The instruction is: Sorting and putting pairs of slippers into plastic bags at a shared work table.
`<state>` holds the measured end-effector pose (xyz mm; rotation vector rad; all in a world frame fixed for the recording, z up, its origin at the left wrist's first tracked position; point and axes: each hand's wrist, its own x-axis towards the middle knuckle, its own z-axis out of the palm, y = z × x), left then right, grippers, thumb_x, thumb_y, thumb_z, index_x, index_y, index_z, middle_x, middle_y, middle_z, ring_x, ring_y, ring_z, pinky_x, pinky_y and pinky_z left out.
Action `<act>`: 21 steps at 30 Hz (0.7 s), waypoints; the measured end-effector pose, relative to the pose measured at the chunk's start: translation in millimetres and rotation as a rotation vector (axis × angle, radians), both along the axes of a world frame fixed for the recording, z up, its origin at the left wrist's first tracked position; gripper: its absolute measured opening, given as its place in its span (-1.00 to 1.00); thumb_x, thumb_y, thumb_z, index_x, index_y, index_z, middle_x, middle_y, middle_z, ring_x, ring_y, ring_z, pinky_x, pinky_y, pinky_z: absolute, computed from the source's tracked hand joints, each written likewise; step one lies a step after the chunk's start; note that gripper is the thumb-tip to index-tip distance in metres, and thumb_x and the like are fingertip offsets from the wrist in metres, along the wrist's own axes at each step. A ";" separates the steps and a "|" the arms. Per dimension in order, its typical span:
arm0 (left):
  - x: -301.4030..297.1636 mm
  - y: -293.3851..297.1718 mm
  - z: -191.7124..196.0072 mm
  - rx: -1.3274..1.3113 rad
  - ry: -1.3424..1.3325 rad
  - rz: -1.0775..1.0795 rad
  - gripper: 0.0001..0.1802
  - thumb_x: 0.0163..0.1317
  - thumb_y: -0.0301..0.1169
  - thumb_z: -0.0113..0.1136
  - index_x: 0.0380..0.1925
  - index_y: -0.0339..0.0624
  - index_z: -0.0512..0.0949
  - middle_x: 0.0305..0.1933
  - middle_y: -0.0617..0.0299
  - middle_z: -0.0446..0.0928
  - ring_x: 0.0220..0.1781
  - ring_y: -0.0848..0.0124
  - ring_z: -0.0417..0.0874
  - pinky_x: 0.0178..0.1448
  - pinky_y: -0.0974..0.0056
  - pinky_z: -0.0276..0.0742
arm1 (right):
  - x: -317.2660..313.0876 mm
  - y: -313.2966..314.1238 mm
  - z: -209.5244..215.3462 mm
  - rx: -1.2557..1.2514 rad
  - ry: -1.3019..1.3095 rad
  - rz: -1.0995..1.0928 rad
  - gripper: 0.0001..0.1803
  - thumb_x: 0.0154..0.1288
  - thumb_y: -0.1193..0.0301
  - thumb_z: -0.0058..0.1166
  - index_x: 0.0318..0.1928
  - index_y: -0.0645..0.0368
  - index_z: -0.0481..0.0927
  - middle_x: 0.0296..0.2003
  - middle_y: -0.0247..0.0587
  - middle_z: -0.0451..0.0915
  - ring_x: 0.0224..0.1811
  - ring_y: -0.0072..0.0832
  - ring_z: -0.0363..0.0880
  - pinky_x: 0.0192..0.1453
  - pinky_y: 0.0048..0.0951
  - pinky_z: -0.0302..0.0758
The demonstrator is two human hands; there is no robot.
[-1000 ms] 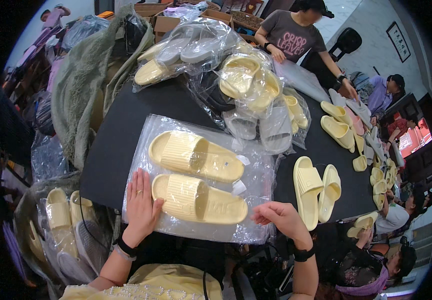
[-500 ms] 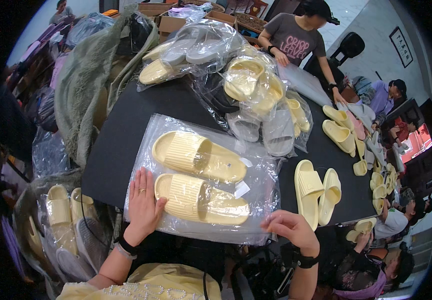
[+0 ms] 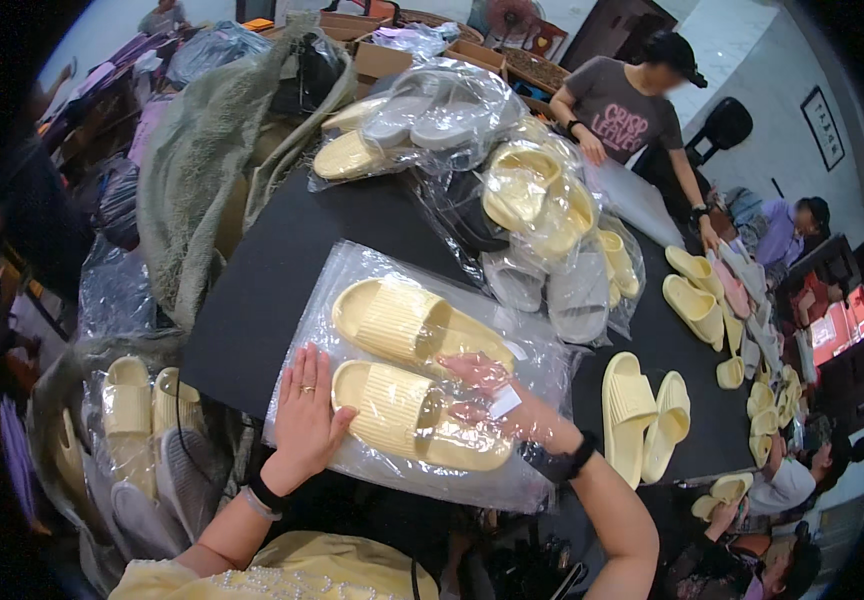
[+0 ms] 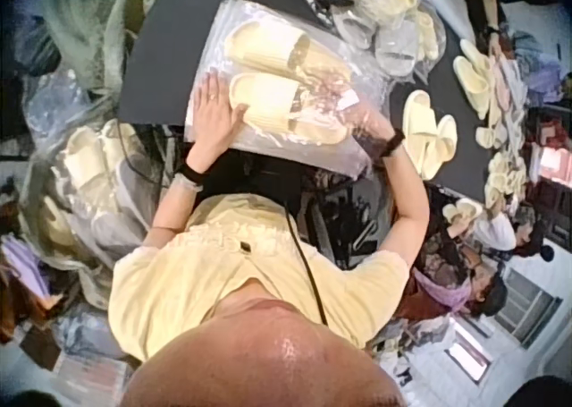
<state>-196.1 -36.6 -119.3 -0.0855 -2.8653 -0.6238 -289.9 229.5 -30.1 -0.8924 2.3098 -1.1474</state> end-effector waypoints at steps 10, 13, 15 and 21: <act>12.3 -0.4 6.6 0.007 0.004 0.059 -0.14 0.26 0.10 -0.11 0.32 -0.39 0.05 0.42 -0.13 -0.01 0.48 0.04 -0.06 0.46 -0.02 -0.16 | -46.2 -59.2 -74.5 0.058 0.509 0.138 -0.65 -0.03 0.52 0.06 -0.15 0.33 0.49 -0.22 0.12 0.49 -0.08 0.04 0.45 0.01 -0.16 0.41; 9.3 -2.0 3.1 0.012 -0.002 0.042 -0.16 0.25 0.08 -0.08 0.31 -0.37 0.07 0.42 -0.13 0.00 0.48 0.04 -0.07 0.46 -0.04 -0.17 | -48.3 -62.4 -77.5 0.082 0.498 0.163 -0.68 0.01 0.49 0.06 -0.15 0.31 0.53 -0.21 0.14 0.49 -0.11 0.02 0.48 -0.03 -0.17 0.43; 7.8 -1.5 1.1 0.018 0.002 0.024 -0.16 0.25 0.08 -0.08 0.31 -0.36 0.08 0.42 -0.13 0.01 0.48 0.03 -0.06 0.45 -0.05 -0.18 | -47.3 -63.0 -71.2 0.182 0.431 0.141 -0.70 0.07 0.47 0.04 -0.13 0.27 0.54 -0.17 0.11 0.50 -0.11 -0.02 0.50 -0.05 -0.15 0.45; 7.7 -1.7 -3.4 0.015 0.025 0.046 -0.12 0.18 0.16 -0.02 0.29 -0.33 0.15 0.41 -0.18 0.01 0.46 -0.01 -0.02 0.43 -0.08 -0.13 | -24.7 -47.7 -33.0 0.176 0.342 -0.016 -0.70 0.09 0.45 0.06 -0.12 0.23 0.54 -0.15 0.04 0.51 -0.10 -0.08 0.52 -0.05 -0.19 0.47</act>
